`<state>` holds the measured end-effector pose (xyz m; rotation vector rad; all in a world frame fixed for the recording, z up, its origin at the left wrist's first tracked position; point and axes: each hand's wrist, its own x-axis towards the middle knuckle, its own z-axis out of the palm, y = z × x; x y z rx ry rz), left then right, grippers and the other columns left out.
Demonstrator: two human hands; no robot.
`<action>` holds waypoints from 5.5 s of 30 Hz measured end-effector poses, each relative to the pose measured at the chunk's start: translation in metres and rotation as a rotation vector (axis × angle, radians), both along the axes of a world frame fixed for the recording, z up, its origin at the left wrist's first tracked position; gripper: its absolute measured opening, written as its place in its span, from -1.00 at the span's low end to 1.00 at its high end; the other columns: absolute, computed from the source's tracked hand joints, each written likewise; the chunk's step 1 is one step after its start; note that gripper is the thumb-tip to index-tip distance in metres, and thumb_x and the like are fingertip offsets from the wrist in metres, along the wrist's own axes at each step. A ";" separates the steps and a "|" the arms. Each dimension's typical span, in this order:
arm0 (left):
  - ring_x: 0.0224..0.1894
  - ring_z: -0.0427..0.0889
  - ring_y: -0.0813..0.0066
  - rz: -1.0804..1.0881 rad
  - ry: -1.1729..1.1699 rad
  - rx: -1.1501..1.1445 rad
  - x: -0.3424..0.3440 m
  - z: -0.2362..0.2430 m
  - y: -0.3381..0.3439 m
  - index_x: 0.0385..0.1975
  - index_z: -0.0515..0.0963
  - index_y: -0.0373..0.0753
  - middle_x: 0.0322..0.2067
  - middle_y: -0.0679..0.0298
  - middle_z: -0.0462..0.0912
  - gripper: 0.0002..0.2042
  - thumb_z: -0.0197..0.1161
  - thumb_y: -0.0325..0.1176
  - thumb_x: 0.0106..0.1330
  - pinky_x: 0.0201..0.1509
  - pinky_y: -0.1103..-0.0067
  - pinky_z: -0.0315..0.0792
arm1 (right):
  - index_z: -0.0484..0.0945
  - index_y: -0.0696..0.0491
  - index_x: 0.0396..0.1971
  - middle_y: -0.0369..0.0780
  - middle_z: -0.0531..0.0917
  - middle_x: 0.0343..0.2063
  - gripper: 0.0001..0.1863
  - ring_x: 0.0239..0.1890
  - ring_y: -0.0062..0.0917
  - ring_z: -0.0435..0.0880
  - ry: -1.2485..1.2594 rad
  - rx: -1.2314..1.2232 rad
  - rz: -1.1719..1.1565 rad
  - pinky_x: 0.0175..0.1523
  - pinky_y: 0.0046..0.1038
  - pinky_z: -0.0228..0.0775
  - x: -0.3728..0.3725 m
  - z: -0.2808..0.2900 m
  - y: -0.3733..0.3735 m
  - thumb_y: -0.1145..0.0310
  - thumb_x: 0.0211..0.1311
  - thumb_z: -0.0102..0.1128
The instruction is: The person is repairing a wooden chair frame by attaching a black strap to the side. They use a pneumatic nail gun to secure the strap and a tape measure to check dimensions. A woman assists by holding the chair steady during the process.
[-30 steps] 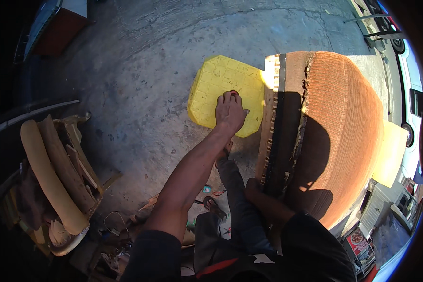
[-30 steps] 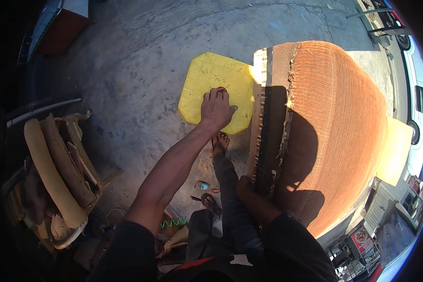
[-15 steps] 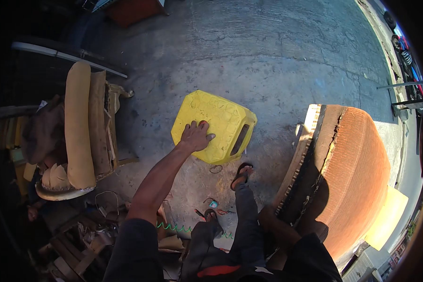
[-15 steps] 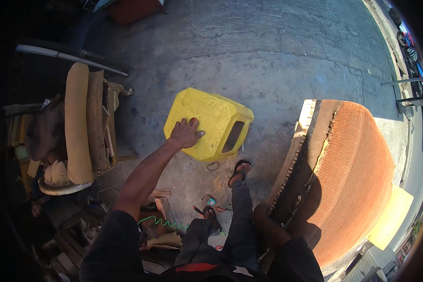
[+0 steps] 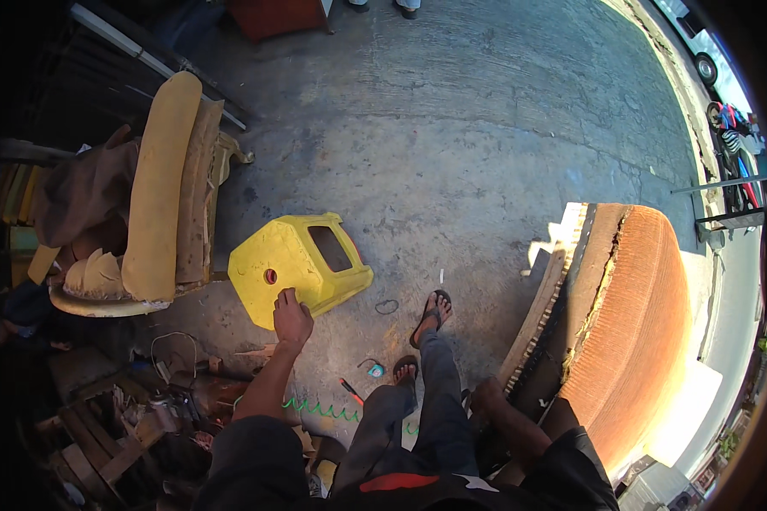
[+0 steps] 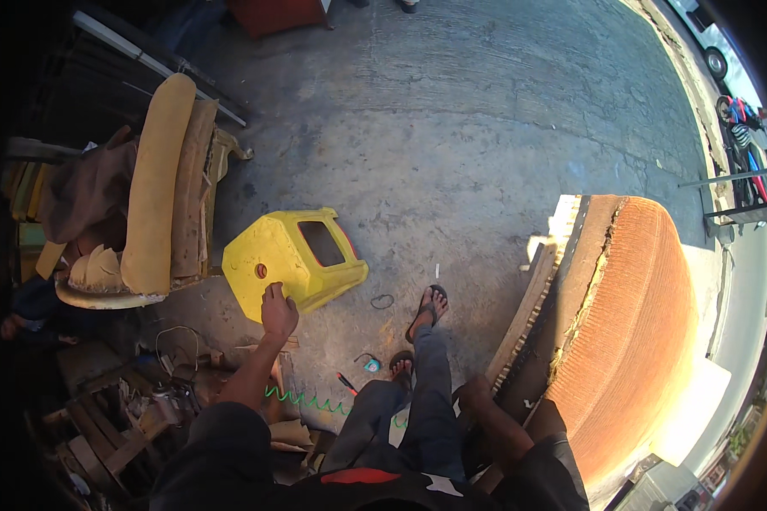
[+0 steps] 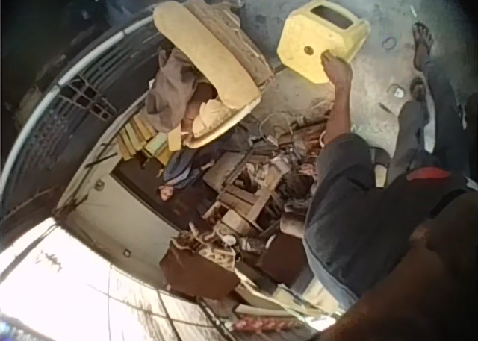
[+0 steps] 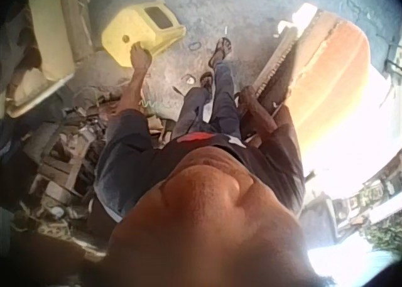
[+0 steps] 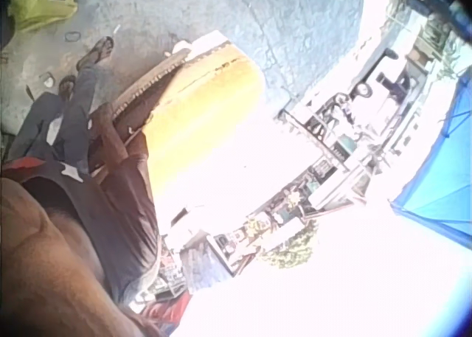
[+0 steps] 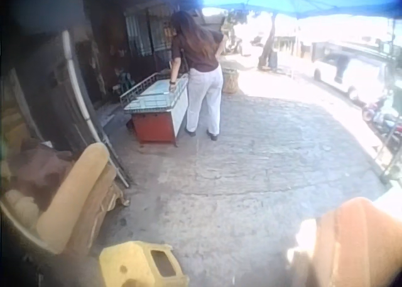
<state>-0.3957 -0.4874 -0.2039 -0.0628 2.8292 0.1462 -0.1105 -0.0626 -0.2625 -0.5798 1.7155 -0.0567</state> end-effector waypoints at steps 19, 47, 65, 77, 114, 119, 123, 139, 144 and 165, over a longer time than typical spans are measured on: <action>0.15 0.51 0.23 1.023 -1.601 1.009 0.623 0.020 0.276 0.25 0.42 -0.10 0.15 0.22 0.55 -0.46 -0.29 0.12 0.57 0.21 0.22 0.33 | 0.80 -0.24 -0.42 -0.47 0.78 -0.44 -0.84 -0.31 -0.56 0.78 0.125 -0.083 0.151 -0.31 -0.37 0.51 0.289 0.102 -0.028 0.09 0.10 0.32; 0.15 0.48 0.07 -0.173 -0.401 0.225 0.528 -0.294 0.131 0.22 0.43 -0.09 0.17 0.10 0.52 -0.55 -0.12 -0.01 0.50 0.24 0.16 0.29 | 0.59 -0.11 0.12 -0.25 0.61 0.11 -0.60 0.29 -0.40 0.49 0.226 -0.293 -0.242 0.35 -0.07 0.19 0.355 0.174 -0.114 0.12 0.33 0.16; -0.14 0.50 0.23 0.144 -0.452 0.242 0.504 -0.225 0.121 0.04 0.49 -0.12 -0.07 0.18 0.56 -0.57 -0.08 0.06 0.47 -0.09 0.29 0.32 | 0.37 -0.40 0.38 -0.20 0.19 0.49 -0.29 0.55 0.02 -0.05 0.777 -0.020 -0.742 0.42 0.45 -0.27 0.257 0.193 0.016 -0.29 0.24 0.11; -0.33 0.51 0.34 0.783 -0.769 0.866 0.469 -0.154 0.155 -0.08 0.52 -0.14 -0.23 0.23 0.58 -0.56 -0.06 0.11 0.44 -0.31 0.38 0.33 | 0.26 -0.47 0.43 -0.29 -0.03 0.56 -0.26 0.60 -0.18 -0.25 0.186 -0.031 -0.603 0.48 0.39 -0.47 0.034 0.205 0.103 -0.41 0.30 -0.06; -0.82 0.31 0.41 0.994 -1.237 1.584 0.485 0.191 0.362 -0.57 0.50 -0.07 -0.79 0.42 0.39 -0.51 -0.17 0.09 0.49 -0.53 0.42 0.28 | 0.16 -0.26 0.49 -0.27 0.07 0.53 -0.33 0.58 -0.37 -0.11 1.467 -0.132 -1.167 0.57 0.16 -0.48 0.190 0.322 0.319 -0.21 0.50 -0.26; -0.83 0.21 0.43 0.865 -0.951 1.473 0.435 0.221 0.407 -0.66 0.41 -0.05 -0.84 0.41 0.27 -0.55 -0.07 0.03 0.47 -0.64 0.48 0.24 | 0.15 -0.26 0.50 -0.28 0.07 0.53 -0.33 0.58 -0.39 -0.10 1.418 -0.144 -1.240 0.59 0.12 -0.50 0.133 0.319 0.332 -0.22 0.51 -0.30; -0.82 0.23 0.46 0.520 -0.853 1.529 0.423 0.217 0.400 -0.38 0.52 -0.09 -0.81 0.37 0.29 -0.63 -0.08 0.01 0.50 -0.72 0.47 0.22 | 0.15 -0.25 0.50 -0.29 0.07 0.53 -0.33 0.58 -0.40 -0.11 1.440 -0.092 -1.196 0.60 0.08 -0.48 0.120 0.306 0.336 -0.22 0.51 -0.34; 0.23 0.49 0.10 0.267 -0.515 1.488 0.489 0.239 0.395 0.37 0.23 -0.28 0.27 0.02 0.42 -0.26 -0.10 0.28 0.49 0.23 0.14 0.42 | 0.29 -0.06 0.40 -0.30 0.27 0.43 -0.38 0.50 -0.41 0.12 1.485 -0.031 -1.148 0.55 -0.16 -0.12 0.271 0.249 0.290 -0.10 0.51 -0.22; -0.23 0.64 0.34 0.247 -0.406 1.247 0.485 0.239 0.374 -0.01 0.51 -0.29 -0.25 0.20 0.64 -0.53 0.07 0.07 0.50 -0.19 0.38 0.52 | 0.22 -0.14 0.45 -0.33 0.21 0.48 -0.35 0.53 -0.42 0.06 1.339 0.058 -1.157 0.57 -0.12 -0.19 0.280 0.276 0.293 -0.16 0.52 -0.32; 0.34 0.41 0.07 0.587 -0.582 2.368 0.585 0.194 0.446 0.29 0.42 -0.21 0.23 0.11 0.53 -0.40 0.29 0.03 0.37 0.42 0.03 0.24 | 0.50 0.05 0.24 -0.14 0.34 0.38 -0.31 0.50 -0.22 0.11 1.111 -0.572 -1.085 0.57 0.03 -0.29 0.325 0.263 0.305 -0.21 0.37 0.02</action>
